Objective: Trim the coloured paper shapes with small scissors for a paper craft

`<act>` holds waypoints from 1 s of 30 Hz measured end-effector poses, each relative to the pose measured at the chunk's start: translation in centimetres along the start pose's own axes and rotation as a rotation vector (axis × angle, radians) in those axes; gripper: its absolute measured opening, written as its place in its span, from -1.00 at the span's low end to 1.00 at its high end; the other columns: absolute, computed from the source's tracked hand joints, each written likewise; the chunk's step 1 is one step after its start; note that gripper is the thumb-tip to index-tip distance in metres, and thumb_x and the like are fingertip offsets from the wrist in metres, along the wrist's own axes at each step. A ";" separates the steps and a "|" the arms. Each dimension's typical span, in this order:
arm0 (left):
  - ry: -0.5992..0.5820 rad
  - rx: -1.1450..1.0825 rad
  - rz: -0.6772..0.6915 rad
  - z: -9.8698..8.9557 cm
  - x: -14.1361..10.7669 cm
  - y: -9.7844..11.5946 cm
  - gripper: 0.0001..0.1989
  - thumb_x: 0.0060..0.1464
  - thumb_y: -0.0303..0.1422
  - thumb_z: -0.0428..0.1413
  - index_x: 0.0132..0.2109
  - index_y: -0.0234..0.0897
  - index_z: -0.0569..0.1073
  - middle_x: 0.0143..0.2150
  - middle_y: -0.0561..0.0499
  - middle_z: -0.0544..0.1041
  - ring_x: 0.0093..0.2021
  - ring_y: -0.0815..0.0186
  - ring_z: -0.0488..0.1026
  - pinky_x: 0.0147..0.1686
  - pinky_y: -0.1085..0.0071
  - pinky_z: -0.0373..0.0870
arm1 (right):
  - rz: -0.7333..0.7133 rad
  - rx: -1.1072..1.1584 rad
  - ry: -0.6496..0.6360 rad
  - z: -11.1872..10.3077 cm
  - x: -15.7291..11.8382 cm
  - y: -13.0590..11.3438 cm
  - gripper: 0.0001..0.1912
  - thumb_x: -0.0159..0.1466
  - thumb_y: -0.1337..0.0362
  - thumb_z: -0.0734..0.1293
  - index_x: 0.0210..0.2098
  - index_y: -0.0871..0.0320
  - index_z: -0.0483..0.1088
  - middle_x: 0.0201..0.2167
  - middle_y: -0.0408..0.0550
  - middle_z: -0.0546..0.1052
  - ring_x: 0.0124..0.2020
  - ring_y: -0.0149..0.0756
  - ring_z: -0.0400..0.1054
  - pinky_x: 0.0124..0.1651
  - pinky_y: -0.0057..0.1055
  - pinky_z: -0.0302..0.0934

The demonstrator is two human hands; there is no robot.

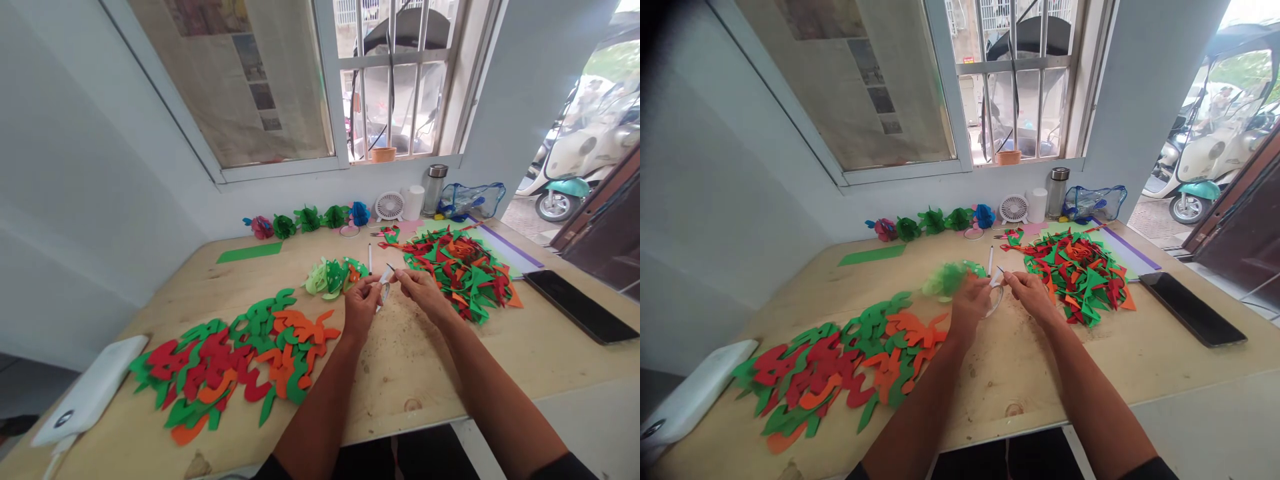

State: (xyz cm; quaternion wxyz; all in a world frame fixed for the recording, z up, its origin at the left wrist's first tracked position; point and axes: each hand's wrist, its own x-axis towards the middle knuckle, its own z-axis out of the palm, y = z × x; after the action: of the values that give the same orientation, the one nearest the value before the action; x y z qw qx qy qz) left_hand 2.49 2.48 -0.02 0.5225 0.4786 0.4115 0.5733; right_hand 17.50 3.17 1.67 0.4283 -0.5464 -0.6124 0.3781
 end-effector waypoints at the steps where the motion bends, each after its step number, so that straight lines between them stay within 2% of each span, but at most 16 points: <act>1: -0.001 0.004 0.008 0.0 0.0 -0.1 -0.69 -0.09 -0.20 0.18 -0.22 -0.32 0.53 -0.69 0.16 0.31 -0.72 0.54 0.14 -0.69 0.58 0.03 | -0.005 -0.009 0.006 0.0 0.0 0.0 -0.50 0.19 -0.10 0.16 -0.41 0.19 0.48 -0.75 -0.25 0.20 -0.71 -0.49 0.02 -0.61 -0.49 -0.11; 6: 0.002 0.024 0.022 0.0 0.1 -0.3 -0.70 -0.10 -0.20 0.18 -0.24 -0.32 0.53 -0.70 0.18 0.27 -0.70 0.55 0.13 -0.66 0.58 0.06 | -0.048 -0.070 0.053 0.1 0.1 0.2 -0.53 0.20 -0.06 0.17 -0.51 0.18 0.45 -0.75 -0.24 0.18 -0.68 -0.47 0.04 -0.56 -0.48 -0.06; 12: 0.025 0.018 0.042 -0.1 0.1 -0.2 -0.72 -0.08 -0.22 0.17 -0.25 -0.34 0.52 -0.69 0.18 0.25 -0.69 0.54 0.12 -0.65 0.58 0.03 | -0.085 -0.144 0.111 -0.1 0.0 -0.5 -0.57 0.20 -0.02 0.17 -0.49 0.19 0.44 -0.72 -0.21 0.20 -0.63 -0.44 0.07 -0.54 -0.47 -0.06; 16: 0.055 -0.035 0.043 -0.1 0.2 -0.2 -0.68 -0.08 -0.20 0.17 -0.22 -0.34 0.51 -0.68 0.18 0.27 -0.70 0.56 0.09 -0.67 0.58 -0.02 | -0.134 -0.175 0.065 0.1 -0.4 -1.1 -0.61 0.21 0.01 0.18 -0.45 0.19 0.42 -0.64 -0.20 0.22 -0.58 -0.44 0.08 -0.53 -0.48 -0.07; 23: -0.016 -0.060 0.065 -0.1 0.2 -0.6 -0.68 -0.05 -0.18 0.16 -0.20 -0.32 0.50 -0.69 0.20 0.26 -0.71 0.57 0.06 -0.68 0.58 -0.04 | -0.177 -0.172 0.030 0.2 -0.5 -1.5 -0.63 0.22 0.04 0.18 -0.46 0.20 0.40 -0.64 -0.21 0.21 -0.58 -0.46 0.05 -0.53 -0.49 -0.08; 30: -0.031 -0.030 0.065 0.0 0.2 -0.6 -0.68 -0.05 -0.19 0.16 -0.20 -0.33 0.51 -0.69 0.20 0.25 -0.71 0.56 0.09 -0.66 0.58 0.00 | -0.182 -0.167 0.021 0.3 -0.5 -1.4 -0.62 0.23 0.03 0.17 -0.41 0.20 0.42 -0.63 -0.20 0.23 -0.56 -0.45 0.08 -0.52 -0.49 -0.06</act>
State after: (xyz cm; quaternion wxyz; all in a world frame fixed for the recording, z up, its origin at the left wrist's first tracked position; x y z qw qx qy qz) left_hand 2.58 2.73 -0.61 0.5170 0.4928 0.3790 0.5884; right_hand 16.78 2.53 2.78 0.4201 -0.5264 -0.6843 0.2795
